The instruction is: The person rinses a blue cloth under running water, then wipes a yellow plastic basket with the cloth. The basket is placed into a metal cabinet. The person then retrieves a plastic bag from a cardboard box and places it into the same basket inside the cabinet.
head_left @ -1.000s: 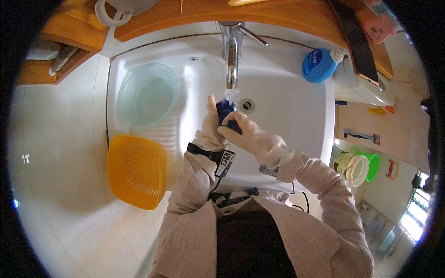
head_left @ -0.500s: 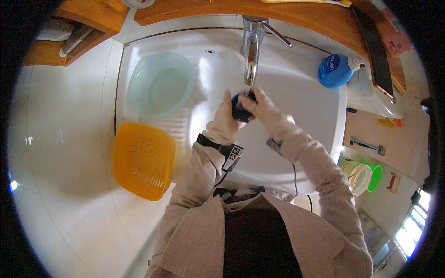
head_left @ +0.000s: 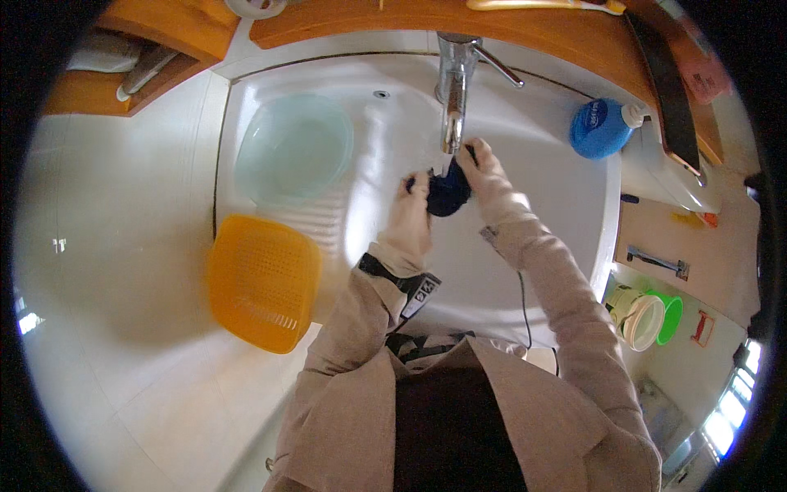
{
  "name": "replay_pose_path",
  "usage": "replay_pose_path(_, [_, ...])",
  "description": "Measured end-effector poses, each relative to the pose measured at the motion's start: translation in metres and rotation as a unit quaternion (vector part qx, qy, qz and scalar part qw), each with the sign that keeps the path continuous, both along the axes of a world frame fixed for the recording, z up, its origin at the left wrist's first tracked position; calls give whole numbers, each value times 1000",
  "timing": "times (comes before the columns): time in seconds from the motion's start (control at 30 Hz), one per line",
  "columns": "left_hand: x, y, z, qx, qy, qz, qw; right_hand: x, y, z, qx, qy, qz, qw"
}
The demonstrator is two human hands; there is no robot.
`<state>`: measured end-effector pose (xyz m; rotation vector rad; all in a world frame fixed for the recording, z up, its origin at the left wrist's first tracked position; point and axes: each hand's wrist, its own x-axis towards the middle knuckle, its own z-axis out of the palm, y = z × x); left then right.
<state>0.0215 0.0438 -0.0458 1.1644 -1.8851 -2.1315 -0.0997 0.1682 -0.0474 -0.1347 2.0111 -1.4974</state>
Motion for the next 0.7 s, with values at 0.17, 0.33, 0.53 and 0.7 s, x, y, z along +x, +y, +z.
replay_pose_path(0.17, [-11, -20, 28, 248, 96, 121, 956, -9, 44, 11, -14, -70, 281, 957])
replay_pose_path(0.33, [-16, -11, 48, -21, 157, -106, 982, -3, 29, 24, -119, -24, 130, 984])
replay_pose_path(0.53, [-7, -15, 58, -213, 156, -204, 943, 1, 15, 31, -32, -35, 113, 992])
replay_pose_path(0.7, [-15, -25, 48, 77, 195, -39, 977, -4, 21, 39, -84, -14, 40, 996])
